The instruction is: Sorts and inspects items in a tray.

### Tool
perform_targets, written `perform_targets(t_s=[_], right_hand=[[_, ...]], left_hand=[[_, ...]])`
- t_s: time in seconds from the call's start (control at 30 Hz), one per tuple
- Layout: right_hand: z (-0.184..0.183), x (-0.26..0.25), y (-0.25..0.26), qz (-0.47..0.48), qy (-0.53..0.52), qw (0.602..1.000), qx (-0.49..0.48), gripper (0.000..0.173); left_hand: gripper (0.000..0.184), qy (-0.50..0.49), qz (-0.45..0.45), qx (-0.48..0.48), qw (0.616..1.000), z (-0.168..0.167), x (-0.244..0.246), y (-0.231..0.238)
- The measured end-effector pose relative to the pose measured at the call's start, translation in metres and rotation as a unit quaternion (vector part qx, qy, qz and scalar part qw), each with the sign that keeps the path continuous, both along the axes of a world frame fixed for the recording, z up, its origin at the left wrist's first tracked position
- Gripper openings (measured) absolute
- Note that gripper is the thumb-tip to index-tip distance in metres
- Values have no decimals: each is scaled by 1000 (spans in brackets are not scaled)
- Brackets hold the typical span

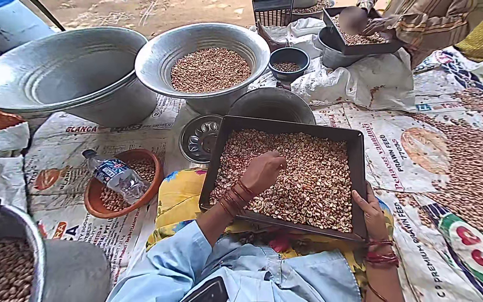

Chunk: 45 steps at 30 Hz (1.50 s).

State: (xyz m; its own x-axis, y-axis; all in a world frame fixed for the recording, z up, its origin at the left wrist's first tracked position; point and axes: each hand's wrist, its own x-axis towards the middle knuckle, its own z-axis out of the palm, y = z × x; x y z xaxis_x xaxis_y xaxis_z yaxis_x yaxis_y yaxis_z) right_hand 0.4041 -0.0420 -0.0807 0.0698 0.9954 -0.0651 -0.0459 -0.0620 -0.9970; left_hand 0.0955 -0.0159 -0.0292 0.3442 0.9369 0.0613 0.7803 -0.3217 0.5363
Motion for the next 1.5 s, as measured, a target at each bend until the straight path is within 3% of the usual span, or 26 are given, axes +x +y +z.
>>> perform_targets(t_s=[0.17, 0.3, 0.4, 0.5, 0.53, 0.57, 0.7, 0.8, 0.87, 1.23, 1.33, 1.4, 1.47, 1.5], right_hand=[[-1, 1, -2, 0, 4, 1000, 2, 60], [-2, 2, 0, 2, 3, 1000, 3, 61], [-1, 1, 0, 7, 5, 1000, 3, 60], [-3, 2, 0, 5, 6, 1000, 3, 61], [-3, 2, 0, 5, 5, 1000, 4, 61], [-3, 2, 1, 3, 5, 1000, 6, 61], [0, 1, 0, 2, 10, 1000, 4, 60], [-1, 1, -2, 2, 3, 1000, 2, 59], [0, 1, -2, 0, 1, 1000, 1, 59], [1, -1, -3, -4, -9, 1000, 5, 61], [1, -1, -3, -2, -10, 1000, 1, 61], [0, -1, -3, -1, -9, 1000, 0, 60], [-1, 0, -2, 1, -8, 1000, 2, 61], [-1, 1, -2, 1, -8, 1000, 4, 60]], left_hand=[[22, 39, -20, 12, 999, -19, 42, 24], [24, 63, -13, -29, 998, -18, 43, 26], [24, -36, -54, -73, 995, -10, 20, 17], [25, -223, -226, -189, 929, -2, -7, 0], [26, -258, -252, -199, 911, 1, -9, -8], [26, -252, -246, -174, 919, 3, -10, -16], [20, -79, -47, -26, 995, -1, -28, -26], [19, 32, 160, 17, 986, -5, -65, -17], [20, 74, 232, 0, 970, -7, -84, -12], [22, 153, 265, -28, 952, -34, -87, -5], [21, 117, 261, -24, 958, -32, -91, -6], [19, 39, 216, -55, 974, -25, -100, -11], [13, -148, 54, -137, 978, -19, -115, -19], [12, -244, -46, -203, 947, -17, -116, -22]])
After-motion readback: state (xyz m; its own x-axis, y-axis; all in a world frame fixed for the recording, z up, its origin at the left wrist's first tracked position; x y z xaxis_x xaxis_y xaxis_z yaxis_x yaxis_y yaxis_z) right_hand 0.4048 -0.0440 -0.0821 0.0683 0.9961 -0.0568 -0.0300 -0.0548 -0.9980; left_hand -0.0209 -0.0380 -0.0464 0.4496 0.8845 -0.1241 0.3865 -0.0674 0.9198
